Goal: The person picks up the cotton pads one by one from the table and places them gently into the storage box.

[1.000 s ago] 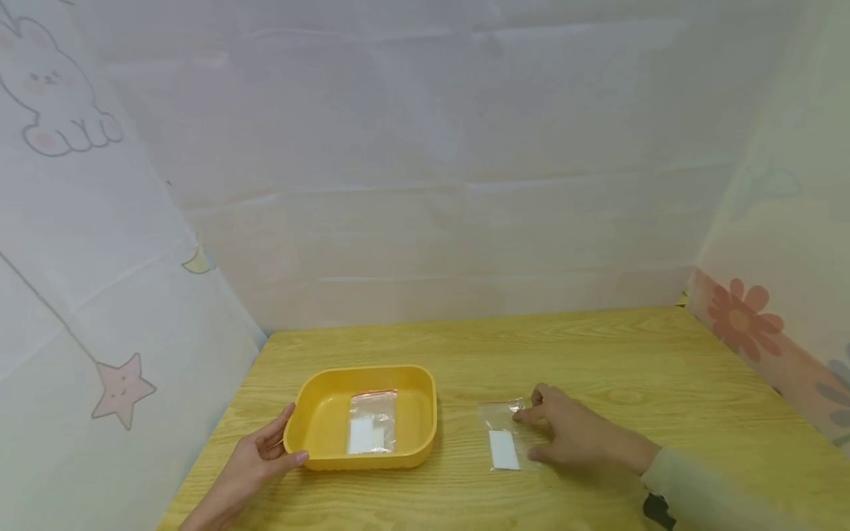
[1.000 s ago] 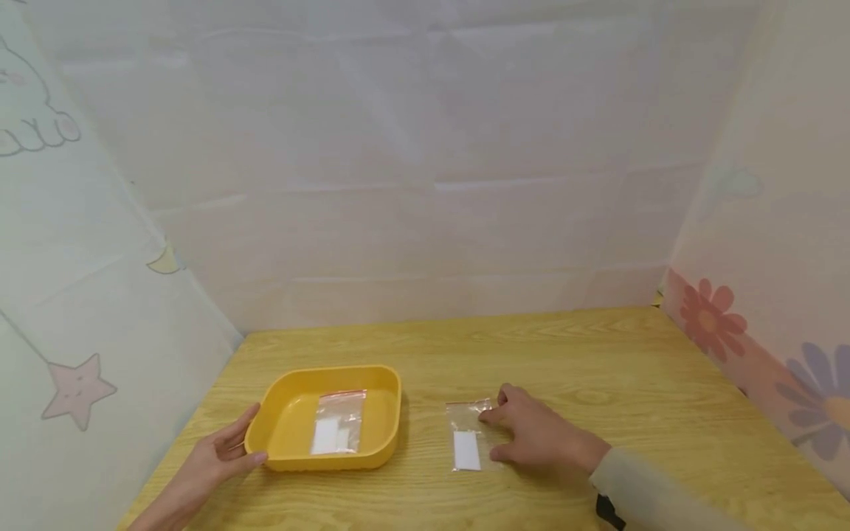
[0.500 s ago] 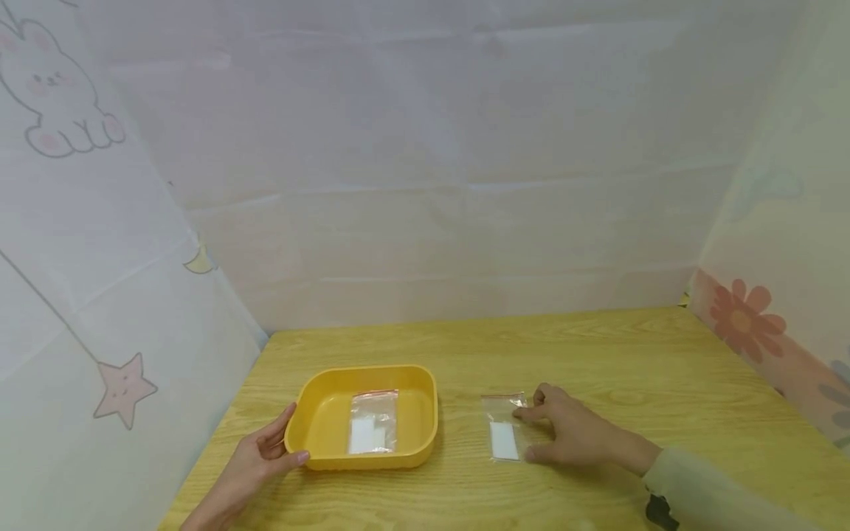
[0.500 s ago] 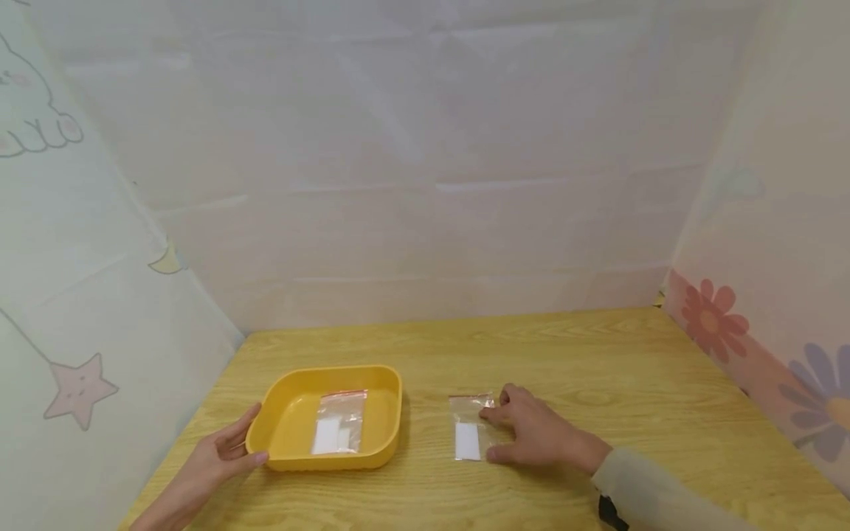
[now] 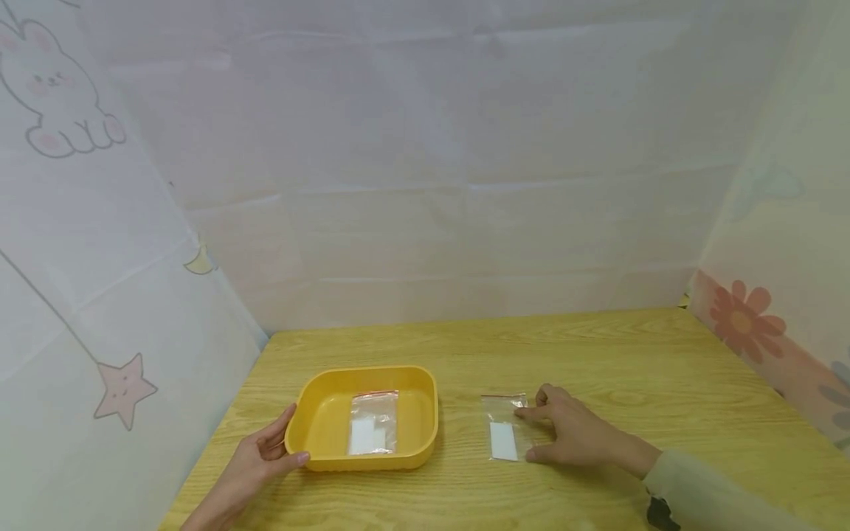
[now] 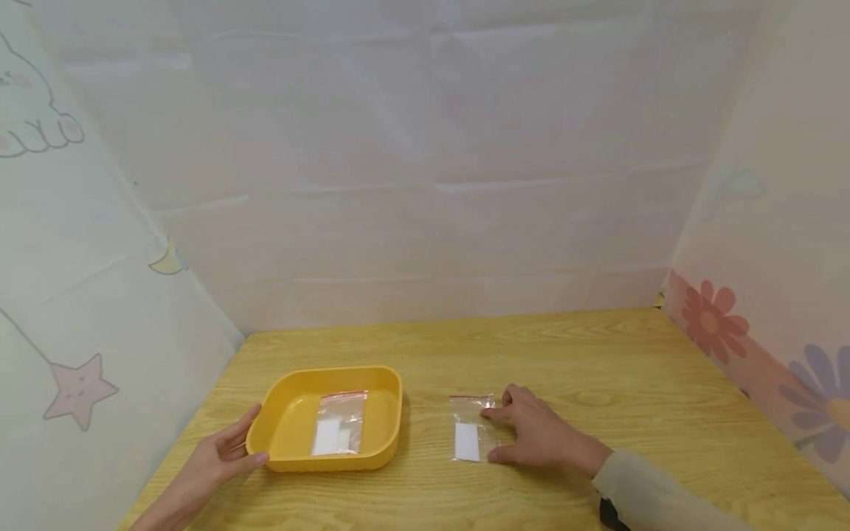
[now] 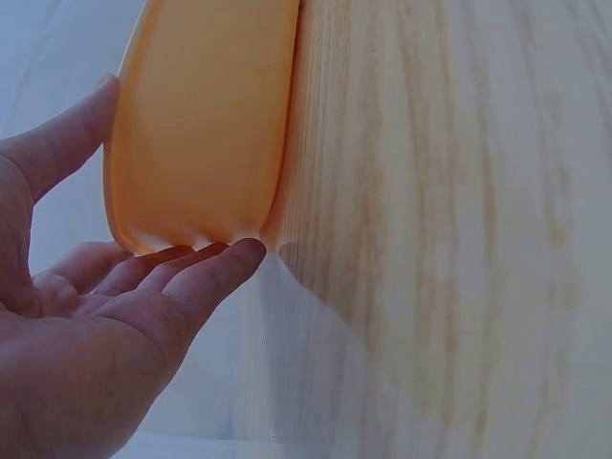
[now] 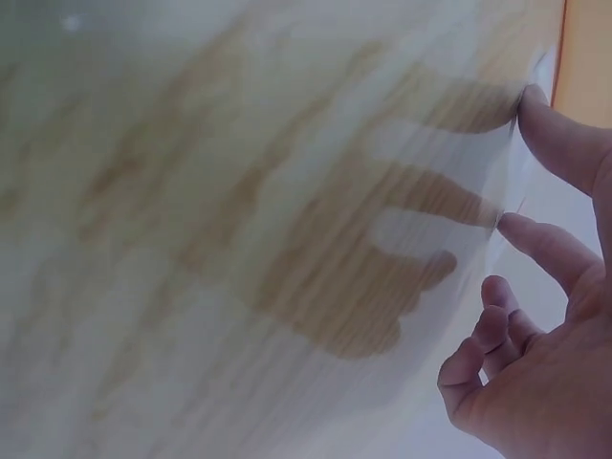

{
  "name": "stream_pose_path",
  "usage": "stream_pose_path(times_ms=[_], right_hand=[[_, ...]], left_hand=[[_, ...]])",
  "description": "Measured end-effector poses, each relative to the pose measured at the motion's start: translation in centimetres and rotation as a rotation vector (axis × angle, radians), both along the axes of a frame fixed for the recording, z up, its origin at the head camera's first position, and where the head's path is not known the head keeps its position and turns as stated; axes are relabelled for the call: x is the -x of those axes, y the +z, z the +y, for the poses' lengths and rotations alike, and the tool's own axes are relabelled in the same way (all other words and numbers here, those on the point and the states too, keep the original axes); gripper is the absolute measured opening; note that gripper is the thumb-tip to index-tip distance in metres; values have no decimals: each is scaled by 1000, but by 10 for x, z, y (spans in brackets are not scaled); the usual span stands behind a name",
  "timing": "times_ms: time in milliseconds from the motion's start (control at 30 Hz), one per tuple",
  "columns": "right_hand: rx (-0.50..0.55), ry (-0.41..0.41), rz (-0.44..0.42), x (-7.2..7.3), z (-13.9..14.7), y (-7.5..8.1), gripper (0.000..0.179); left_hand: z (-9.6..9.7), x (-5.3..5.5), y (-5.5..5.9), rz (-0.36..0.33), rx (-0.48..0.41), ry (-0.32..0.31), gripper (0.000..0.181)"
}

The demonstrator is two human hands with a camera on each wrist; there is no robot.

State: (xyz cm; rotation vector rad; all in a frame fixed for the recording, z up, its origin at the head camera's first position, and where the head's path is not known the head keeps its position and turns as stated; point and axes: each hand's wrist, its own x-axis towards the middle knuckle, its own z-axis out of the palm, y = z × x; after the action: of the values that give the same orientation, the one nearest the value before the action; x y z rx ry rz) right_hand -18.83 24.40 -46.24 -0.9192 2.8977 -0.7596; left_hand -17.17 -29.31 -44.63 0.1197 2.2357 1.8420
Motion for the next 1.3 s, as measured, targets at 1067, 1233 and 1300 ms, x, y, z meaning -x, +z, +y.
stream_pose_path(times_ms=[1067,1233,1300], right_hand=[[420,-181,-207,-12,-24,-2,59],[585,-207,-447,-11,-25,3,73],[629,-204,-537,-10,-26,5,73]], left_hand=[[-1,-1,0,-13,-7,-9,92],[-1,0,0,-12,-7,-8,92],[-1,0,0,-10,-5,-12,92]])
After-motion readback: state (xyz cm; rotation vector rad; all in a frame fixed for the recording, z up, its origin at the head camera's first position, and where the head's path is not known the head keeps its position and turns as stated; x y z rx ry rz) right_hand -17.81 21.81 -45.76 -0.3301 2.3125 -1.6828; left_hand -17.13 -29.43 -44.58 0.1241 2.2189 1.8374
